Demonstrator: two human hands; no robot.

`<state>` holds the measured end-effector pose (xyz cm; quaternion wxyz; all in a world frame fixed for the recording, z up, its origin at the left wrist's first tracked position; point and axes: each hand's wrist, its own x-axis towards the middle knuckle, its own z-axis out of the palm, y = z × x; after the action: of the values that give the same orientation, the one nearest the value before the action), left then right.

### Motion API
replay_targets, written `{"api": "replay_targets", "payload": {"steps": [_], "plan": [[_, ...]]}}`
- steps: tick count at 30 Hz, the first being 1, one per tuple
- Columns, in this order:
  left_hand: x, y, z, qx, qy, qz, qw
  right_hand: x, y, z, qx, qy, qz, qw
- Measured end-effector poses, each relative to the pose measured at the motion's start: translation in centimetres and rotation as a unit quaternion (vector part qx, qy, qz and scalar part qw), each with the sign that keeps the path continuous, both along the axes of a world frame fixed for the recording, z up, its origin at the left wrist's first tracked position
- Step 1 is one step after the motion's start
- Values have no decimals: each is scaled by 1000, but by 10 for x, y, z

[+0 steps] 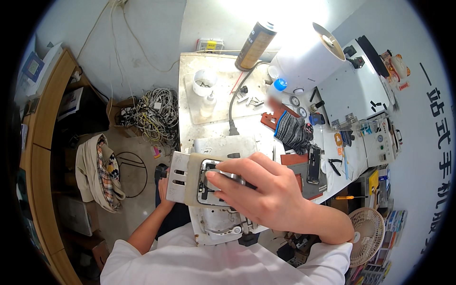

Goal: The person disassembles a smartphone, removes the screen, and places the chassis on a workbench. They then apply adhesive to the frame of the phone chassis using a small bottle and spread it with a tool.

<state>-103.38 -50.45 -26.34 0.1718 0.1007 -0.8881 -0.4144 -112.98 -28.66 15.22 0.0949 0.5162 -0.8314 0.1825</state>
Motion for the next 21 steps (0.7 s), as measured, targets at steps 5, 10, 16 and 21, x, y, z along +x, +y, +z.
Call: {"api": "replay_targets", "payload": {"steps": [5,10,16,21], "plan": [[0,1,4,-9,26,6,1000,-1,2,0,15,-4,2,1000],[0,1,5,-9,23,6,1000,-1,3,-2,6,-7,8,1000],[-1,0,5,-6,21,2,1000,-1,4,-1,7,-8,12,1000],[0,2,2,-13,13,9,1000,-2,5,-4,9,-17,14,1000]]}}
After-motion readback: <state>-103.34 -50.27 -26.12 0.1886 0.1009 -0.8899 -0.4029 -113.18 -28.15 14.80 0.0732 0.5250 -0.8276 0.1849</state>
